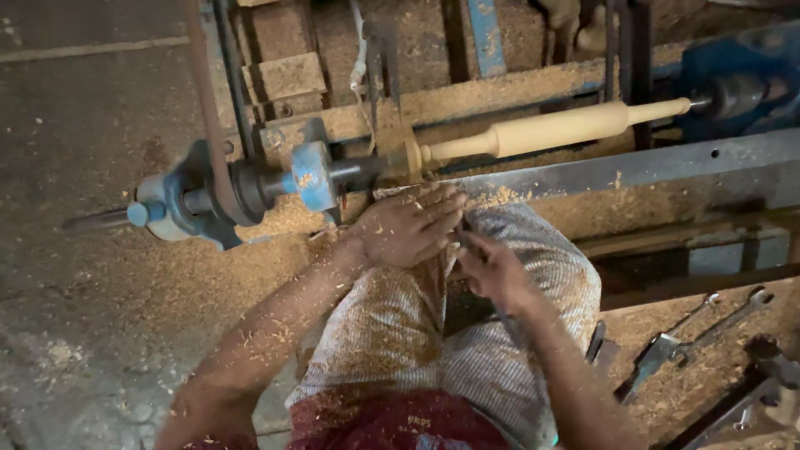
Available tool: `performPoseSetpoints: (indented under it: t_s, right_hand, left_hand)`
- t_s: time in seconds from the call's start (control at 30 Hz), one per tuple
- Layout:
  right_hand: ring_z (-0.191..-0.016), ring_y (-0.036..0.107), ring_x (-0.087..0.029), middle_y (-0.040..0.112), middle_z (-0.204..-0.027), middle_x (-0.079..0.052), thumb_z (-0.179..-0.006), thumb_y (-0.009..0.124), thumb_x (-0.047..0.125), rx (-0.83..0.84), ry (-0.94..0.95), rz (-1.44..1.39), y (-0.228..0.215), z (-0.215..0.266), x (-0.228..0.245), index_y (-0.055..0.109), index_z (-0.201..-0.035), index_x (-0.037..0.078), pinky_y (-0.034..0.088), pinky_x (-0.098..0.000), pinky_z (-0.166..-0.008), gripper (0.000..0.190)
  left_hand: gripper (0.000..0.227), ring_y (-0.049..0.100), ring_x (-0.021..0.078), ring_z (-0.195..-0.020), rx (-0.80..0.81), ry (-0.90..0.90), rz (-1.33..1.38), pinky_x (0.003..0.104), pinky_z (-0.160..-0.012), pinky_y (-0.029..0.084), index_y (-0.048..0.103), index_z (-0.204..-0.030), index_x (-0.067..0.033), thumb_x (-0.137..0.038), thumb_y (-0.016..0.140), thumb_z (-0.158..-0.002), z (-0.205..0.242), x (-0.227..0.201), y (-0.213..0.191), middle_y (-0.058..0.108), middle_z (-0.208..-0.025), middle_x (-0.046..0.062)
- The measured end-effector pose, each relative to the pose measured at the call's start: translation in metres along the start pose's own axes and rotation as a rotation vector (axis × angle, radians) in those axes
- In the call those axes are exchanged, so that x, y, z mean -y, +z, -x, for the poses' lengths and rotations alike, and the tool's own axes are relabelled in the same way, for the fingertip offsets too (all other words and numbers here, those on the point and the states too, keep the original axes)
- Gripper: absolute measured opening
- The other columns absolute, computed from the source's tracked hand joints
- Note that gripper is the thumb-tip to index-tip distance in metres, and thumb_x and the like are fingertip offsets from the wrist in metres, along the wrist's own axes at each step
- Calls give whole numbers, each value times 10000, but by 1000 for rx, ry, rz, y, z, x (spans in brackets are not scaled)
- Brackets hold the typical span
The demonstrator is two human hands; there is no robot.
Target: The person shapes a cylindrical wooden piece mounted on a lathe using a chisel and sandpaper. They remove material with the chisel and then smooth the surface with sandpaper while the lathe rotates.
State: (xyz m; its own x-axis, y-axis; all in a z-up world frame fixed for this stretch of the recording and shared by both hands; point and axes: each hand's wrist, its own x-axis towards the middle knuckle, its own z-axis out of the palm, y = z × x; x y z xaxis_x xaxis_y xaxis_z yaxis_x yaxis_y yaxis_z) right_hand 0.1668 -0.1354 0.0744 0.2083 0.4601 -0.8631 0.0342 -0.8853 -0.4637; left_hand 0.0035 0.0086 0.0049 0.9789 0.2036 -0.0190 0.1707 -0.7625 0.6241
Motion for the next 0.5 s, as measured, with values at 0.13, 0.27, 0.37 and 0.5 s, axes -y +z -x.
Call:
performPoseSetpoints:
  t_s: [0.13,0.27,0.37,0.5]
  right_hand:
    - [-619,635,-152,699,-781,-102,-1081,501,287,75,-55,133,-32,-12,7,671,-1211,57,538,-302,-546,315]
    - [-553,645,-134,702,-794,-61,-1012,595,183,-37,-183,150,-45,-13,11,637,-1156,-9,520,-312,-487,244]
    - [-523,609,-119,690,-774,-51,-979,598,147,-26,-311,132,-49,-14,15,629,-1230,22,519,-306,-476,282]
    - [-516,618,-124,708,-734,-77,-969,603,153,-3,-324,164,-51,-20,18,581,-1292,29,507,-302,-464,346]
  left_hand:
    - [655,440,296,-1336,80,61,-129,476,-1127,393,294,-1604,-96,-472,365,-1073,-4,-9,-12,306,-1694,130]
    - [714,284,291,-1537,39,52,-137,432,-1251,216,330,-1586,-79,-439,462,-984,-7,-12,-16,290,-1667,97]
    - [684,286,269,-1544,65,19,-195,449,-1238,209,338,-1573,-89,-426,478,-995,-10,-12,-14,309,-1655,81]
    - [724,295,256,-1535,42,44,-295,487,-1255,205,336,-1580,-80,-465,503,-989,-8,-13,-9,317,-1674,86]
